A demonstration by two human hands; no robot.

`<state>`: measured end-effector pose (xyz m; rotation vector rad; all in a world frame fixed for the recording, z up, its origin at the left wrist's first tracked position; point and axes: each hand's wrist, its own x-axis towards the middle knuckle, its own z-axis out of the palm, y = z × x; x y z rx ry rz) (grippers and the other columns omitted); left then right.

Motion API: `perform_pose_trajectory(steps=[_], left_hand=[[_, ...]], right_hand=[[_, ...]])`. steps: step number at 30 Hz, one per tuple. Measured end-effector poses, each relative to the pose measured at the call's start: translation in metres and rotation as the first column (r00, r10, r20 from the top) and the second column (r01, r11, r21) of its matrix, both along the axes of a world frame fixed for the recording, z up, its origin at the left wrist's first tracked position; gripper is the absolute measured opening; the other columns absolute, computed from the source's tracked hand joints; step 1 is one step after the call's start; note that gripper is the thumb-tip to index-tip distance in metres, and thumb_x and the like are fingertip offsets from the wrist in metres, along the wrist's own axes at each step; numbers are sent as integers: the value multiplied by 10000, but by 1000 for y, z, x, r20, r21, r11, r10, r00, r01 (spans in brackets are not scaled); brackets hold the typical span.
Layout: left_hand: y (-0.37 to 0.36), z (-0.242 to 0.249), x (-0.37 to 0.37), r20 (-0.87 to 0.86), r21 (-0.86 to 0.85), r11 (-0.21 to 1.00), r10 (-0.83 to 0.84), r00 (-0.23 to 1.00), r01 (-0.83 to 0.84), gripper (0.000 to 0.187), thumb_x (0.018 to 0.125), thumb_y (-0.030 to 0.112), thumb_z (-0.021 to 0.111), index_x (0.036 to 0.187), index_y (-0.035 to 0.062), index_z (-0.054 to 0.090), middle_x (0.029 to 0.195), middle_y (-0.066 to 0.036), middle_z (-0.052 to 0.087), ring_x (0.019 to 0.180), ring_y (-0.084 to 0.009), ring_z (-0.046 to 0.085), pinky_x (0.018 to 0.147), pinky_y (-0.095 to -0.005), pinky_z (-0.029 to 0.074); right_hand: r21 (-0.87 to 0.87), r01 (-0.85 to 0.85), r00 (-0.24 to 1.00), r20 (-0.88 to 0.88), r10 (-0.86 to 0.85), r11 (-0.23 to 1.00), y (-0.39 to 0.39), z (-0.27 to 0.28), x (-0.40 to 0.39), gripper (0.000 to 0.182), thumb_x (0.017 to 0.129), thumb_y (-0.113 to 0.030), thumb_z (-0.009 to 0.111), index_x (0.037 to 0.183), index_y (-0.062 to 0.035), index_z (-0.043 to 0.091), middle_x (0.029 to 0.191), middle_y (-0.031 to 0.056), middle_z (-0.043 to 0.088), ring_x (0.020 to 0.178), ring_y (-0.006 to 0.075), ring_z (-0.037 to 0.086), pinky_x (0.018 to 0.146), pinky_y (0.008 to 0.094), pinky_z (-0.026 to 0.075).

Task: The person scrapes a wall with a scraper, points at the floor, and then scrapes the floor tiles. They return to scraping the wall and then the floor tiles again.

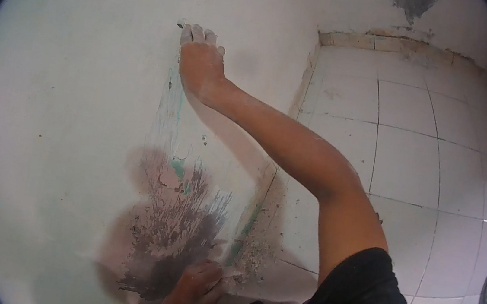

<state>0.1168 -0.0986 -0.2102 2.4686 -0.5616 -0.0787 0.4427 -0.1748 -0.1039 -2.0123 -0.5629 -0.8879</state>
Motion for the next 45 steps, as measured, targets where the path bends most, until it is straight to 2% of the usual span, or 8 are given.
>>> perform_pose_trajectory(steps=[12,19,25,31,33,35,37,45], left_hand=[[-1,-1,1,-44,24,998,-60,997,61,401,710,78,605,1109,36,611,844,-153,625,793,-332,601,755,-419,475],[-1,-2,-2,-27,0,999,-53,998,53,415,734,55,596,1148,78,613,833,-131,639,766,-314,603,754,-391,470],[-7,3,-4,-76,-15,999,-53,996,52,321,787,71,591,1104,75,644,864,-129,658,790,-293,613,777,-390,465],[-18,-3,-10,-260,70,992,-86,962,107,364,859,184,577,1208,85,558,982,-178,641,923,-346,602,839,-426,458],[-23,-10,-16,-344,86,987,-98,934,135,379,873,200,573,1238,101,553,1027,-178,638,956,-340,601,839,-425,461],[-19,-26,-29,-602,250,926,-81,794,284,447,909,296,533,1313,116,469,1106,-215,600,1008,-381,576,879,-447,445],[-16,-39,-33,-623,174,935,-139,770,309,416,906,288,526,1268,85,493,1047,-211,614,974,-376,583,872,-444,448],[-27,-26,-28,-418,195,935,-193,888,295,488,932,350,469,1308,41,436,1119,-225,574,1073,-395,526,901,-465,436]], right_hand=[[-7,-217,976,-9,217,976,-25,18,7,556,723,-6,530,1270,57,451,1187,200,528,1027,386,523,858,409,465],[-235,47,989,147,-13,971,8,-50,-63,693,707,-9,595,1352,50,350,1274,227,440,1085,366,476,849,404,495],[62,40,991,122,-47,997,-5,-8,3,662,701,28,547,1343,22,385,1276,151,485,1071,342,499,861,399,489],[-591,87,921,354,161,802,-41,-172,-72,607,765,-115,542,1344,8,409,1256,150,506,1104,335,496,694,386,479],[-856,-241,912,-38,409,458,-70,-228,-78,499,773,-119,566,1268,-71,520,1220,103,547,1102,312,520,706,410,491],[-699,-678,720,-694,-15,-227,-89,-238,-82,388,777,-118,585,1164,-132,608,1212,71,574,1099,289,549,783,445,495],[-571,-720,674,-712,-198,-394,-103,-264,-91,274,779,-90,579,1034,-18,650,1072,148,642,1003,313,610,785,426,509],[-611,-792,611,-792,-18,14,-149,-340,-56,231,737,-129,636,915,15,672,949,201,658,926,342,632,749,413,512]])
